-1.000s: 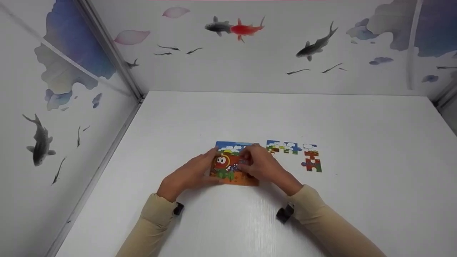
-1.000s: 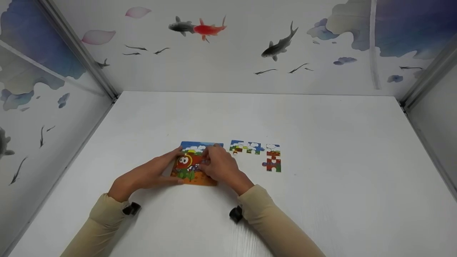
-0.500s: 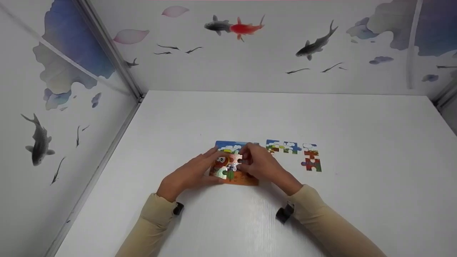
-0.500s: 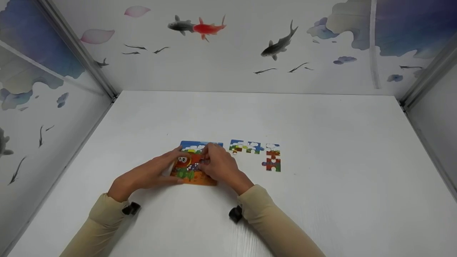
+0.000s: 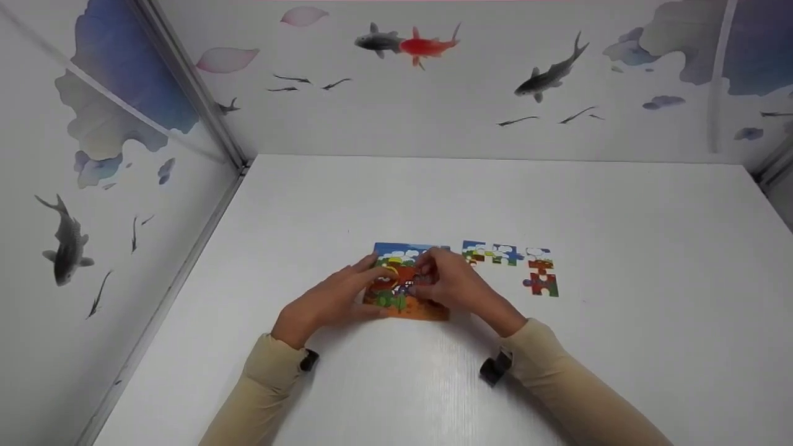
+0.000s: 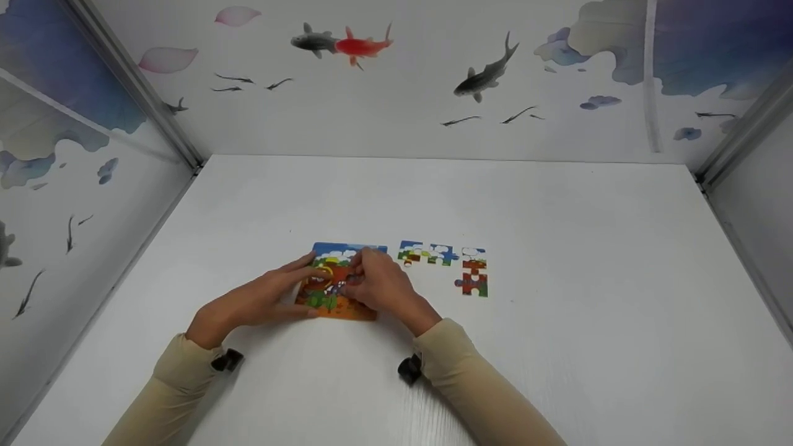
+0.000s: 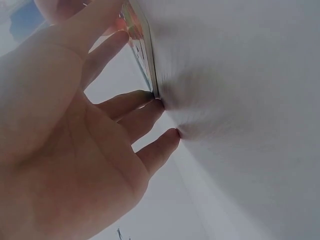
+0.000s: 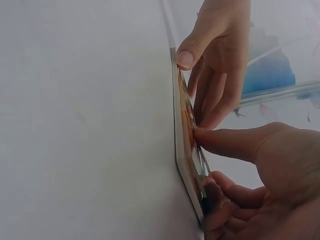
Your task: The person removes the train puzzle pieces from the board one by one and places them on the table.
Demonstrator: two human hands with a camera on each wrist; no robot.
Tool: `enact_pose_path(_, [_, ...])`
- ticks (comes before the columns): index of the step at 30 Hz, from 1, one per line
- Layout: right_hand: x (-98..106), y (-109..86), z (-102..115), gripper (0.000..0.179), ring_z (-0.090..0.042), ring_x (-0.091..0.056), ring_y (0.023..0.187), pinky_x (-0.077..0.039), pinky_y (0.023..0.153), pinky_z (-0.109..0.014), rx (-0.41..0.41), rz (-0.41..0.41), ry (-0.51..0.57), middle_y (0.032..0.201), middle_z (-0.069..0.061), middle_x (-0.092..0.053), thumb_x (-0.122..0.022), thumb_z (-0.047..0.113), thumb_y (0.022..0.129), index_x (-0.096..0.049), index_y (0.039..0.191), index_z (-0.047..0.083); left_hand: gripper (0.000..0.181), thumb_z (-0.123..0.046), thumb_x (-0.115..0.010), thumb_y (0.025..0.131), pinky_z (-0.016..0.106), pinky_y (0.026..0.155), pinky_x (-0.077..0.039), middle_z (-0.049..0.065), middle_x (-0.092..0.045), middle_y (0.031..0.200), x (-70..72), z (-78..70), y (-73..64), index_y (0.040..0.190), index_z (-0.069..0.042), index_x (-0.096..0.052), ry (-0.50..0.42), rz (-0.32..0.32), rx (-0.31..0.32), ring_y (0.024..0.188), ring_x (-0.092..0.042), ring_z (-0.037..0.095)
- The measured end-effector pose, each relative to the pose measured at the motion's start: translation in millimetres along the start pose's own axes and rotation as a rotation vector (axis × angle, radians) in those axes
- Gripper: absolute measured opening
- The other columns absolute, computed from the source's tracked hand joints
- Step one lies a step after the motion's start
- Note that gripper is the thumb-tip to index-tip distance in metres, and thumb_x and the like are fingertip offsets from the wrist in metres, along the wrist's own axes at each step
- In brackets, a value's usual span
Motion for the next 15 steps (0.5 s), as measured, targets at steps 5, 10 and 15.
enact_pose_path(5, [1.6,0.7,1.4,0.035,-0.016,-0.066,0.091,-0.058,0.081,-0.033,-0.002,-0.026,0.03,0.113,-0.008,-0.075,-0.082,0.02,0.099,-0.069,0.128,0.005,0.067,-0.039,-0.08,0.1,0.061,0.13,-0.035,0.011,-0.026,0.181,0.1,-2.2,-0.2,0.16,-0.024,-0.053,-0.006,0.011,-0.013,0.167,-0.026,0.04])
enact_pose_path(10, [2.2,1.2,4.7,0.031,-0.015,-0.066,0.087,-0.057,0.075,-0.031,0.023,-0.047,0.039,0.112,-0.006,-0.076,-0.08,0.017,0.101,-0.073,0.129,0.008,0.08,-0.038,-0.08,0.1,0.066,0.129,-0.033,0.01,-0.032,0.178,-0.5,0.0,-0.8,0.169,-0.028,-0.041,-0.002,0.02,0.013,0.168,-0.022,0.042])
enact_pose_path(15, [2.8,0.2,4.5,0.029,-0.015,-0.066,0.086,-0.056,0.074,-0.03,0.033,-0.05,0.045,0.111,-0.004,-0.076,-0.079,0.017,0.101,-0.074,0.128,0.01,0.077,-0.038,-0.08,0.1,0.067,0.129,-0.033,0.012,-0.033,0.178,-1.5,1.8,-1.3,0.167,-0.031,-0.044,-0.01,0.024,0.034,0.167,-0.022,0.043])
Point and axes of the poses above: each hand's wrist, its own y-axis towards the middle knuckle, its own x-axis out of the back of the hand, z = x × y, the point moved 9 cm from there along y, towards the middle knuckle
